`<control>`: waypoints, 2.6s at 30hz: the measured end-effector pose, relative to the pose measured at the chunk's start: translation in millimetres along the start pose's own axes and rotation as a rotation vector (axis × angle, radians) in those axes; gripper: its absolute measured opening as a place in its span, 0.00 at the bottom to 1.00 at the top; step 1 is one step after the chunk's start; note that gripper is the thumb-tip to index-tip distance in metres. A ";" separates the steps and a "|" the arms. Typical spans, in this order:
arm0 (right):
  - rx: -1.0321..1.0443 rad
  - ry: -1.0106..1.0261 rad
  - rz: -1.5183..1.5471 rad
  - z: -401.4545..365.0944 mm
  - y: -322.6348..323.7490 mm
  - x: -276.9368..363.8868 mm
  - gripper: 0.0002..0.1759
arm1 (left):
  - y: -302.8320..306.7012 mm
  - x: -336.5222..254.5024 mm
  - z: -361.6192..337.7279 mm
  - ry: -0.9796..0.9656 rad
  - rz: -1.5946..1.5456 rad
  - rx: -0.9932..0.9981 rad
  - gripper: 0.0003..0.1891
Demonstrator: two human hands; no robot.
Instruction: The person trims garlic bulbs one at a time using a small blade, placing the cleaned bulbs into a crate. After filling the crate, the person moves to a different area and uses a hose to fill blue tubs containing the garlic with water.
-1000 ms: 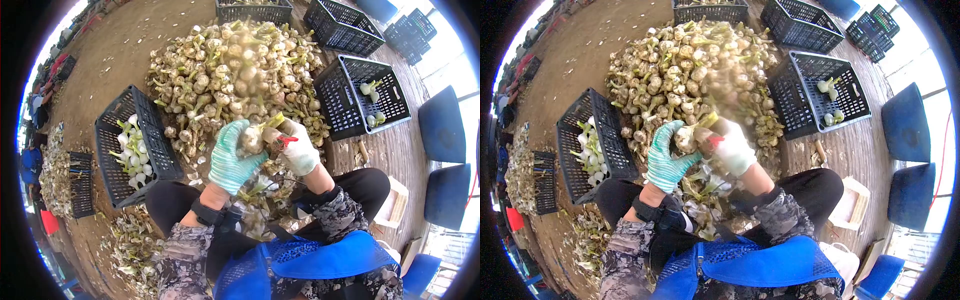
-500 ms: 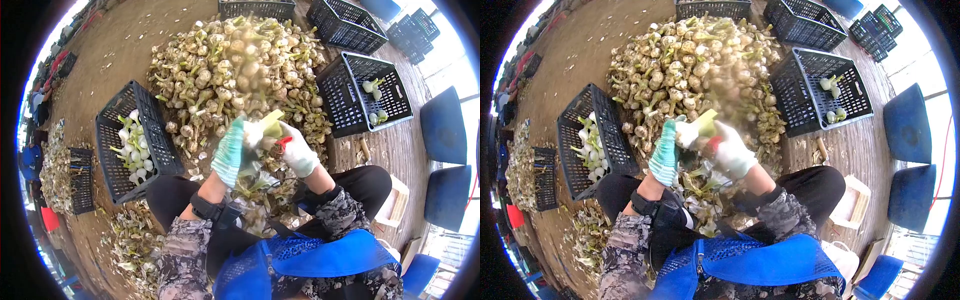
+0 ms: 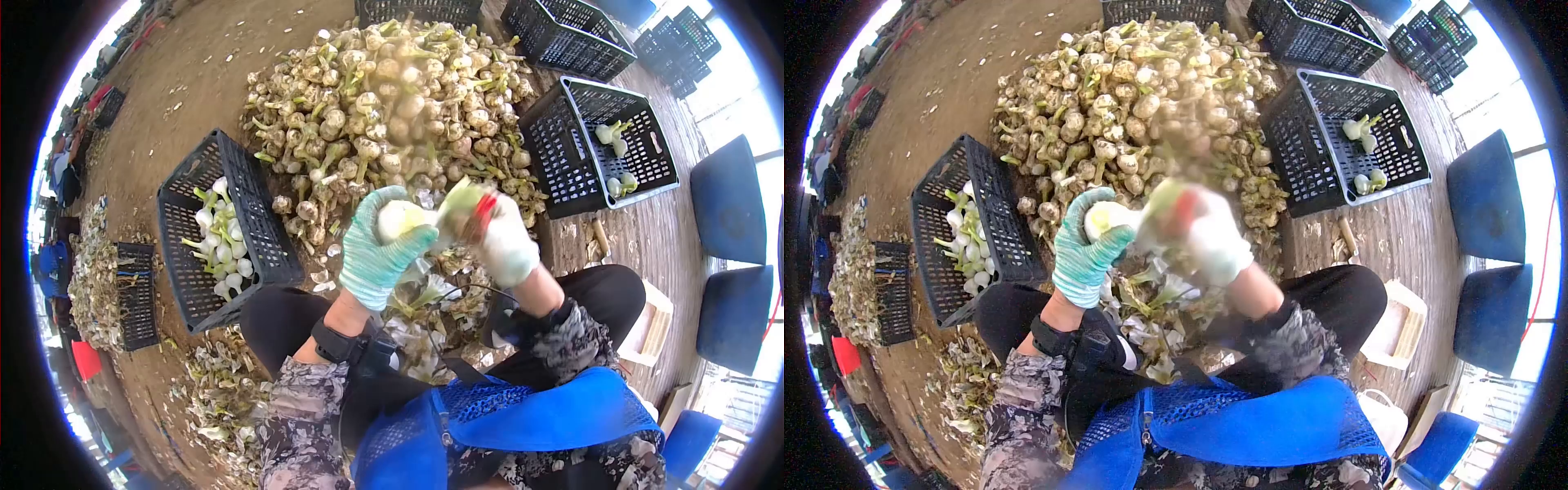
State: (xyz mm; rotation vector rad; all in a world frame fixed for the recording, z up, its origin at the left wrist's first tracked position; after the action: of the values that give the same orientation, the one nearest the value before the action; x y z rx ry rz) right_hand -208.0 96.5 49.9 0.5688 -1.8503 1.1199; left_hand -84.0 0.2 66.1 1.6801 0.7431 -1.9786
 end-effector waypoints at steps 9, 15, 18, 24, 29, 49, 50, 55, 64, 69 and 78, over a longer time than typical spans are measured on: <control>0.095 -0.177 -1.477 -4.3 21.4 -23.2 0.22 | -16.2 18.0 -3.1 0.272 -0.445 0.218 0.32; -0.002 -0.348 -0.843 18.0 6.1 -7.4 0.30 | -17.7 12.1 5.3 0.116 -0.299 0.216 0.33; 0.042 -0.272 -1.113 13.0 -18.9 8.2 0.28 | -19.6 12.6 2.4 0.173 -0.315 0.210 0.32; -0.070 -0.072 -0.747 -1.8 -0.7 17.0 0.15 | -10.0 13.5 5.7 0.159 -0.266 0.103 0.30; -0.196 0.113 -1.140 -7.3 -23.6 39.4 0.05 | -9.0 14.7 3.2 0.219 -0.195 0.190 0.33; 0.080 -0.002 -0.640 0.1 -44.2 -18.1 0.17 | 6.8 33.8 4.1 0.292 -0.649 -0.189 0.13; 0.000 -0.027 -0.651 -1.5 -42.9 -15.2 0.18 | 7.0 30.9 1.5 0.298 -0.659 -0.284 0.10; -0.224 -0.190 -0.254 15.6 1.2 -39.8 0.13 | 21.3 62.1 2.4 0.387 -0.969 -0.391 0.15; -0.017 0.358 -0.905 -6.3 -56.8 24.8 0.19 | 20.5 68.4 -1.2 0.559 -0.692 -0.320 0.19; 0.211 0.430 -0.842 -14.5 -87.4 22.6 0.15 | 18.0 70.7 0.5 0.573 -0.841 -0.352 0.17; 0.428 -0.338 -1.380 -18.0 -37.8 -79.9 0.19 | 40.6 76.3 -1.3 0.661 -1.037 -0.381 0.15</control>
State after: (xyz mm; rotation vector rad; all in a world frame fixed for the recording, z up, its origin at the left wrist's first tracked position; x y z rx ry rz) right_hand -131.3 89.4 3.0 1.9578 -0.9518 0.4135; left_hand -69.9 -28.8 -14.0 1.8646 2.4387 -1.5375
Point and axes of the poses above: each hand's wrist, its own z-axis towards the middle knuckle, its own y-axis out of the back of the hand, x = y × z, the point moved 9 cm from there along z, towards the middle knuckle, and after that the axes turned 7 degrees about -y, right-handed, at the moved point
